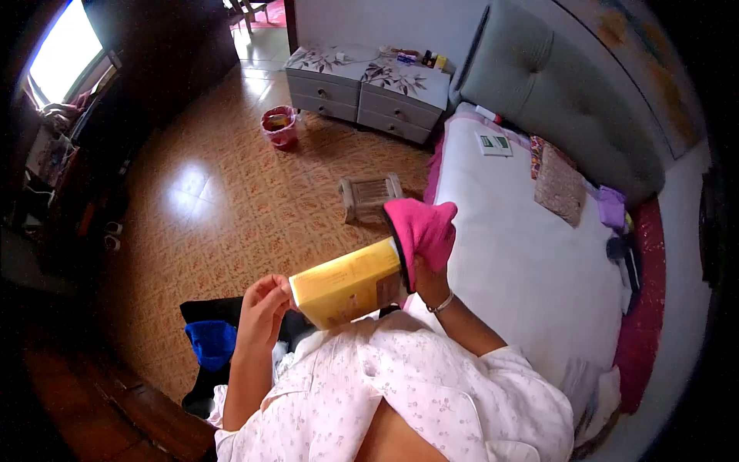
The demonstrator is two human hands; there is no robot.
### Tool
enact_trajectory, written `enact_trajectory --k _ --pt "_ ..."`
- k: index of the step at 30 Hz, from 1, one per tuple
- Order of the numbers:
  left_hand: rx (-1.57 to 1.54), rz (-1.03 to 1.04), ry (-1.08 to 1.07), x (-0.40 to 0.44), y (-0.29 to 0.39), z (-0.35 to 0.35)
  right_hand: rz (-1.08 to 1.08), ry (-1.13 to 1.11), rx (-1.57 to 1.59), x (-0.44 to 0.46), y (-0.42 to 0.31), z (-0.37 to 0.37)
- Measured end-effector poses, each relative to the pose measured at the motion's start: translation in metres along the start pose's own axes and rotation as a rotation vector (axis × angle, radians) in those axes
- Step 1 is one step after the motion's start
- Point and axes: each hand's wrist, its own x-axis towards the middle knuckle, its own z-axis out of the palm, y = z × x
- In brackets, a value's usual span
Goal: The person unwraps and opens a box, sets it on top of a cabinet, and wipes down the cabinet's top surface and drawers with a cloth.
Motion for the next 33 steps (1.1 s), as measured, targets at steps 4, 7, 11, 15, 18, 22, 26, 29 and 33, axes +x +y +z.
enact_trajectory --k 4,7,11,15,18,22,26,29,33 --pt "0.068 0.078 0.0 0.086 0.018 0.047 -0.029 0.027 -0.043 0.108 0.039 -0.025" --pt "0.2 0.089 0.017 0.144 0.029 0.074 0.006 0.095 0.019 0.162 0.018 -0.037" --pt "0.464 0.06 0.033 0.195 0.041 0.091 -0.037 -0.043 0.114 0.211 0.024 -0.063" --pt "0.602 0.007 0.008 0.237 0.025 0.078 -0.143 -0.089 0.021 0.248 0.021 -0.072" --pt "0.421 -0.003 -0.089 0.267 0.021 0.083 -0.031 -0.082 0.091 0.27 0.022 -0.069" --pt "0.155 -0.091 -0.146 0.32 0.03 0.095 0.124 -0.01 0.133 0.321 0.045 -0.065" --pt "-0.14 -0.257 -0.255 0.403 0.051 0.091 0.391 -0.008 0.349 0.394 0.118 -0.039" --pt "-0.267 -0.24 -0.295 0.472 0.084 0.094 0.453 -0.115 0.526 0.454 0.11 0.011" --pt "-0.331 -0.2 -0.341 0.571 0.14 0.068 0.585 -0.107 0.644 0.553 0.107 0.079"
